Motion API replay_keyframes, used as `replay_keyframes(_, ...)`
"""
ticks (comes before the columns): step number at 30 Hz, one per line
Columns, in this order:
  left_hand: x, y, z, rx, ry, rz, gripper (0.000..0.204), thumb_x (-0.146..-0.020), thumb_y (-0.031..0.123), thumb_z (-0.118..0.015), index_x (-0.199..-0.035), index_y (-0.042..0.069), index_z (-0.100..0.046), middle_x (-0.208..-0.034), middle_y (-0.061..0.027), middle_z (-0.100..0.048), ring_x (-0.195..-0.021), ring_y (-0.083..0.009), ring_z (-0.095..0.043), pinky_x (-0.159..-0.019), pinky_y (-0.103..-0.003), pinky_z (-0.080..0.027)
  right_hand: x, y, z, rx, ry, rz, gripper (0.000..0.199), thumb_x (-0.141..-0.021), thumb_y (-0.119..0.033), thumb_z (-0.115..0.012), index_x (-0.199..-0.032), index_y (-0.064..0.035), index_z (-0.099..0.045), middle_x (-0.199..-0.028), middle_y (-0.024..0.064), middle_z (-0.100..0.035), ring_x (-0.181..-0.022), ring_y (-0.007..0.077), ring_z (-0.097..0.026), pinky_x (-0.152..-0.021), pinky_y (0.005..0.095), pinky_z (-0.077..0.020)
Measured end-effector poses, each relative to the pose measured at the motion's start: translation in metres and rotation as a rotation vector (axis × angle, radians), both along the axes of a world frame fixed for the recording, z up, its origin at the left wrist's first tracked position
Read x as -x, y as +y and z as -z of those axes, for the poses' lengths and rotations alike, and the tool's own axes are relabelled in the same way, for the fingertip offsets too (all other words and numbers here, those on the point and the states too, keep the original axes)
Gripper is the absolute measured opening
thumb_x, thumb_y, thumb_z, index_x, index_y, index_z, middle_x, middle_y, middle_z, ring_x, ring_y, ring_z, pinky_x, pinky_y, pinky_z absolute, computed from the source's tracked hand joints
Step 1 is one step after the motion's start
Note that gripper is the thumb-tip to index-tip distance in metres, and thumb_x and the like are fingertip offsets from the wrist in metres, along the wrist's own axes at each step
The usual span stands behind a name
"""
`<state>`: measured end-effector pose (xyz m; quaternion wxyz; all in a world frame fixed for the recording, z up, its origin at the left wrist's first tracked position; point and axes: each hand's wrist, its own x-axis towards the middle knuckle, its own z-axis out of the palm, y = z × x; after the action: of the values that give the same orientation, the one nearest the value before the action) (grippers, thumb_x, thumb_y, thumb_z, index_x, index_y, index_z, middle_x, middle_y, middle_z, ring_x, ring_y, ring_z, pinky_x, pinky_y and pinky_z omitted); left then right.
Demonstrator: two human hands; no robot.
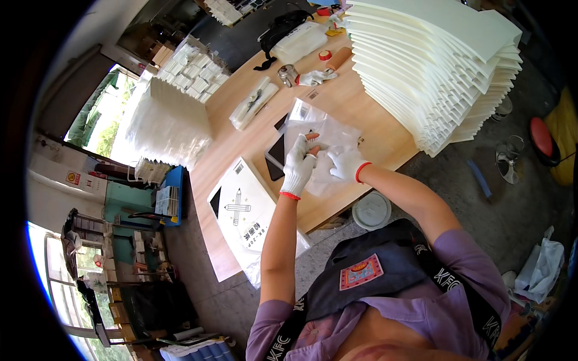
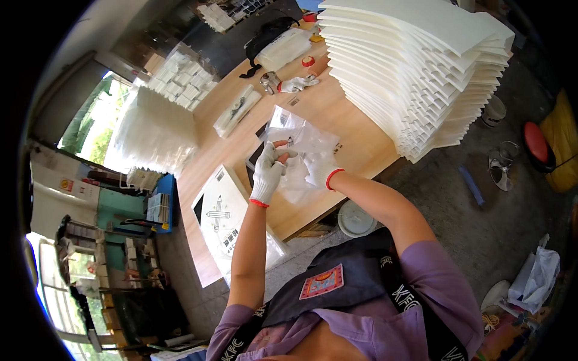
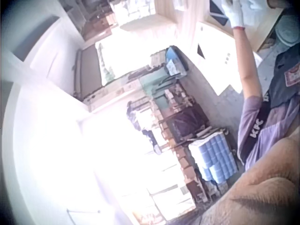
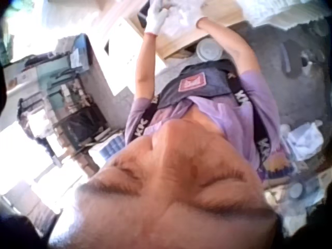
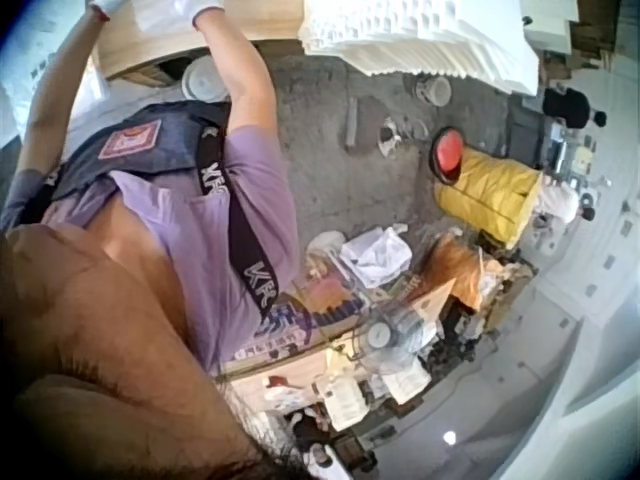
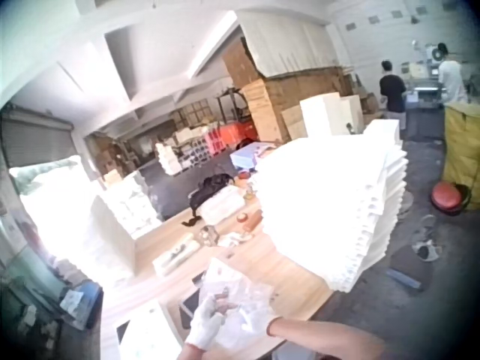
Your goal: The person is packaging white foam sheets into plastic bags. They pick up a stack of foam sheets, place them into a plastic bag, and seal the bag. This process is repeated multiple times.
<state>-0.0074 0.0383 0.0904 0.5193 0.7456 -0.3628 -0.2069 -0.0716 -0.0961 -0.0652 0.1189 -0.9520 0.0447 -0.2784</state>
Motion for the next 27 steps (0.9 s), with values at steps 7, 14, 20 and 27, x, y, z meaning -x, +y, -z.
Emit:
replay_keyframes(7,0.043,-0.019,-0.013,0.006,-0.281,0.196,0.024,-0.087,-0.003,-0.054,-0.109,0.003,-0.056,-0.1,-0.0108,-0.068,-0.089,-0.0185,-0.068,-0.075,-0.029,-0.051,-0.015,0.023,-0.003,0.09,0.488,-0.081,0.044,-0.09,-0.024,-0.044,-0.13,-0.0067,-0.046,-0.129,0.0166,-0.051,-0.117,0.0303,-0.05,-0.096,0.0438,-0.0399)
replay_keyframes(14,0.043,-0.001,-0.022,-0.34,-0.42,0.06,0.041,-0.085,0.024,-0.064,-0.124,0.019,-0.049,-0.09,-0.0035,-0.071,-0.072,-0.0237,-0.067,-0.062,-0.034,-0.05,0.03,0.007,-0.054,-0.248,0.19,-0.335,0.036,-0.086,-0.031,-0.054,-0.119,-0.0174,-0.058,-0.117,0.0107,-0.061,-0.108,0.0309,-0.056,-0.093,0.0436,-0.0426)
replay_keyframes(20,0.039,0.012,-0.065,-0.451,-1.101,-0.152,0.07,-0.063,0.048,-0.077,-0.122,0.017,-0.056,-0.106,-0.0113,-0.059,-0.101,-0.0297,-0.055,-0.089,-0.043,-0.042,0.15,-0.058,-0.211,-0.158,0.041,-0.521,0.028,-0.088,-0.028,-0.056,-0.106,-0.0087,-0.064,-0.104,0.0099,-0.064,-0.096,0.0291,-0.061,-0.085,0.0392,-0.0475)
replay_keyframes(27,0.047,-0.027,-0.126,0.011,-0.989,0.037,0.058,-0.076,0.029,-0.073,-0.126,0.009,-0.053,-0.119,-0.0132,-0.058,-0.106,-0.0271,-0.056,-0.096,-0.037,-0.041,0.255,-0.167,-0.332,0.375,-0.241,0.41,0.022,-0.088,-0.023,-0.055,-0.103,-0.0095,-0.064,-0.107,0.0072,-0.065,-0.096,0.0253,-0.06,-0.086,0.0361,-0.0448)
